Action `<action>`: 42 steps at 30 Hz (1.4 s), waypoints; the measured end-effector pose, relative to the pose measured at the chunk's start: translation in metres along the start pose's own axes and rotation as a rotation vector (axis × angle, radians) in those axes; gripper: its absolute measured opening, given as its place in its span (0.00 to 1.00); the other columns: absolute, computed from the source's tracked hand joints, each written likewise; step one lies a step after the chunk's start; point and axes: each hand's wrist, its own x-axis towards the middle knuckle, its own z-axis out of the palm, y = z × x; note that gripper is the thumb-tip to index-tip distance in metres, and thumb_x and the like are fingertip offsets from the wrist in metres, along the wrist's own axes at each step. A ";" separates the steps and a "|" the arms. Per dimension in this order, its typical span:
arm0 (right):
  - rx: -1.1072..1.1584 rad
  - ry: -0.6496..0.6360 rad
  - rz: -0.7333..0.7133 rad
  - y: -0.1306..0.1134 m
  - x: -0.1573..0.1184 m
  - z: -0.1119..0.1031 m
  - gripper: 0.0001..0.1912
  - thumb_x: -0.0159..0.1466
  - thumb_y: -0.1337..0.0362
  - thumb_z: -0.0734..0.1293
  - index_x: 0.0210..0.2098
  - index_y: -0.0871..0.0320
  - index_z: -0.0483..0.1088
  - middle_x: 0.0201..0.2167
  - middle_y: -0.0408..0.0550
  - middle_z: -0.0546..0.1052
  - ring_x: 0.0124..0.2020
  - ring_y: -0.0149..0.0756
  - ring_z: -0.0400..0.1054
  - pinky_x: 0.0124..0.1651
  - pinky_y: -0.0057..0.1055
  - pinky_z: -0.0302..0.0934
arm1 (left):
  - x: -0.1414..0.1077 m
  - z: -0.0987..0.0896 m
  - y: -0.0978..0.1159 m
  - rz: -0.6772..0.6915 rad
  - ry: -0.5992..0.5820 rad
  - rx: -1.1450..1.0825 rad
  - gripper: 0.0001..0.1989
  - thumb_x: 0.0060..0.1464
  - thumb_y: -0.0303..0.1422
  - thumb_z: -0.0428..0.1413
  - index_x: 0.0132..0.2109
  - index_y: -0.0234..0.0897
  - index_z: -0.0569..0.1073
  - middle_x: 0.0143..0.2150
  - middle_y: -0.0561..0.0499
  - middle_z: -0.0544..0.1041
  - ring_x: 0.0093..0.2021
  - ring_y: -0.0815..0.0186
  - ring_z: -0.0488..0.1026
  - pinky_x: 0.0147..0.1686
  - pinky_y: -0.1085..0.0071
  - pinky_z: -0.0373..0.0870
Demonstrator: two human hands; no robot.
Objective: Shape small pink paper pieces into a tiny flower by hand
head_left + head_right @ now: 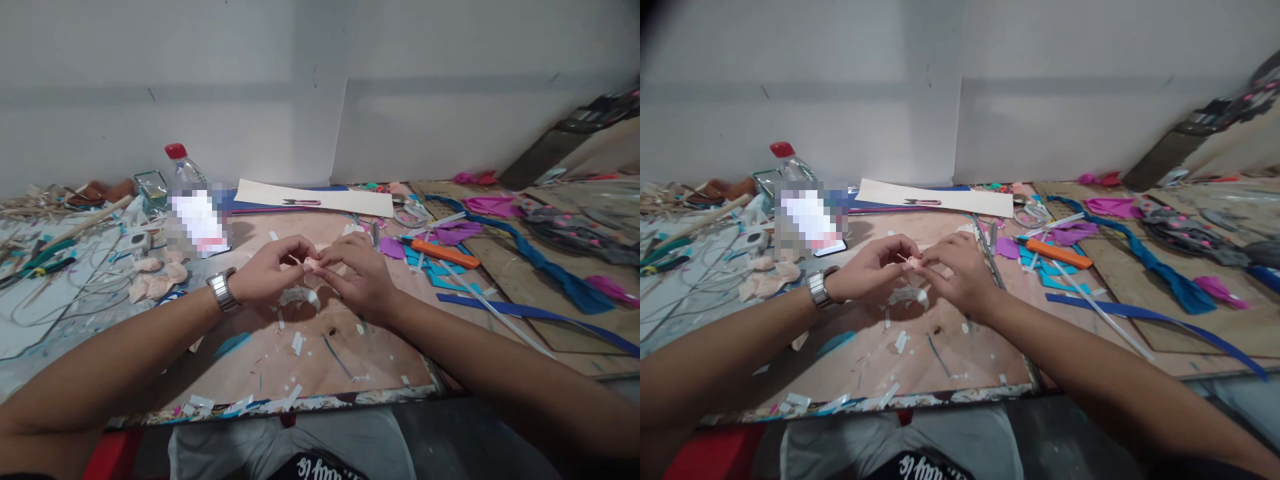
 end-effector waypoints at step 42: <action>-0.048 -0.092 -0.015 0.002 0.002 -0.002 0.02 0.68 0.64 0.72 0.40 0.52 0.76 0.38 0.42 0.85 0.42 0.41 0.75 0.55 0.46 0.56 | 0.003 -0.002 -0.006 -0.131 0.052 -0.136 0.14 0.60 0.39 0.64 0.41 0.36 0.69 0.38 0.51 0.74 0.37 0.68 0.72 0.38 0.71 0.69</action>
